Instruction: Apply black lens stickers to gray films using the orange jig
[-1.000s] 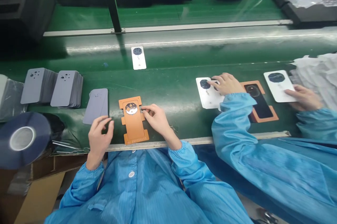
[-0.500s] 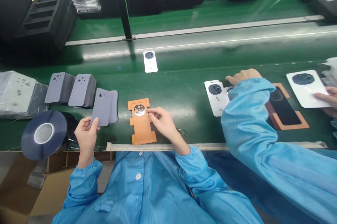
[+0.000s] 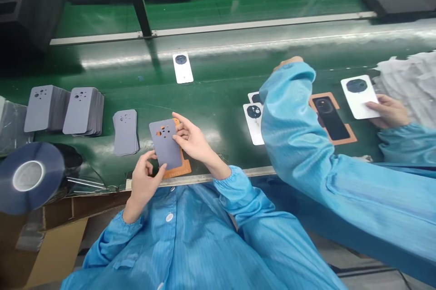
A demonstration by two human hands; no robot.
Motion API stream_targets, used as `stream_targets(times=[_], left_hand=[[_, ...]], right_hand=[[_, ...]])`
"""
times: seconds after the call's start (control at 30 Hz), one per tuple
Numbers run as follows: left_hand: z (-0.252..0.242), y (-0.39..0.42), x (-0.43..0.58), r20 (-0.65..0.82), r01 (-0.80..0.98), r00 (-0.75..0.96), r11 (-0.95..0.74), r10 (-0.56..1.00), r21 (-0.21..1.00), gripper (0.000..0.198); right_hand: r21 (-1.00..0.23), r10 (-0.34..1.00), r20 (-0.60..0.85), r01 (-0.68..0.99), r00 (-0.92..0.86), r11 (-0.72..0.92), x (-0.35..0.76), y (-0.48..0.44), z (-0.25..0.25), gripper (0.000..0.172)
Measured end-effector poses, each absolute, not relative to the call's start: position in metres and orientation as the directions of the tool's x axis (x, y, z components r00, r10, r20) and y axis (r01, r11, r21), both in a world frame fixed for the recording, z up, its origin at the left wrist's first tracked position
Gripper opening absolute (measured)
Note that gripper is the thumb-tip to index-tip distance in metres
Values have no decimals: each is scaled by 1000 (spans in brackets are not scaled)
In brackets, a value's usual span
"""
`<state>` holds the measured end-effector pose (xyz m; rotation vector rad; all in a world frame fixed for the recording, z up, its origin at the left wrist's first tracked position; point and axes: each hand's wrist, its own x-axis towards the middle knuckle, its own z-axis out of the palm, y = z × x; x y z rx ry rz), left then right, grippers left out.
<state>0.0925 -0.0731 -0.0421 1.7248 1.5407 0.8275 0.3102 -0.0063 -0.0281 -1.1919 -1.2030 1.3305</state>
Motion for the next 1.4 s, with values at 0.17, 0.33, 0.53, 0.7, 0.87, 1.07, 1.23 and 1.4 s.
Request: stream_targets(times=[0.17, 0.33, 0.53, 0.7, 0.87, 1.07, 1.23, 1.4], left_hand=[[-42, -71, 77, 308, 694, 399, -504, 864, 515, 78], [-49, -77, 76, 230, 651, 572, -607, 787, 456, 71], [-56, -80, 76, 243, 645, 563, -604, 790, 468, 63], [-56, -79, 77, 254, 638, 552, -598, 795, 485, 64], [-58, -79, 78, 265, 631, 539, -591, 800, 503, 59], [-61, -78, 78, 289, 630, 531, -599, 797, 494, 53], [-59, -77, 80, 288, 626, 521, -589, 804, 510, 39], [-59, -77, 80, 300, 621, 505, -582, 809, 525, 44]], right_hand=[[-994, 995, -46, 102, -92, -37, 313, -13, -29, 64], [-938, 993, 64, 333, -96, 93, 315, -13, -31, 59], [-784, 982, 162, 591, -101, 190, 314, -7, -45, 60], [-673, 986, 125, 720, -112, 167, 310, -2, -54, 66], [-576, 982, 71, 797, -175, 183, 303, -10, -46, 70], [-416, 911, 40, 822, -411, 389, 282, -31, -33, 62], [-368, 925, 25, 857, -379, 361, 271, -34, -38, 60], [-402, 937, 31, 854, -348, 330, 271, -30, -37, 57]])
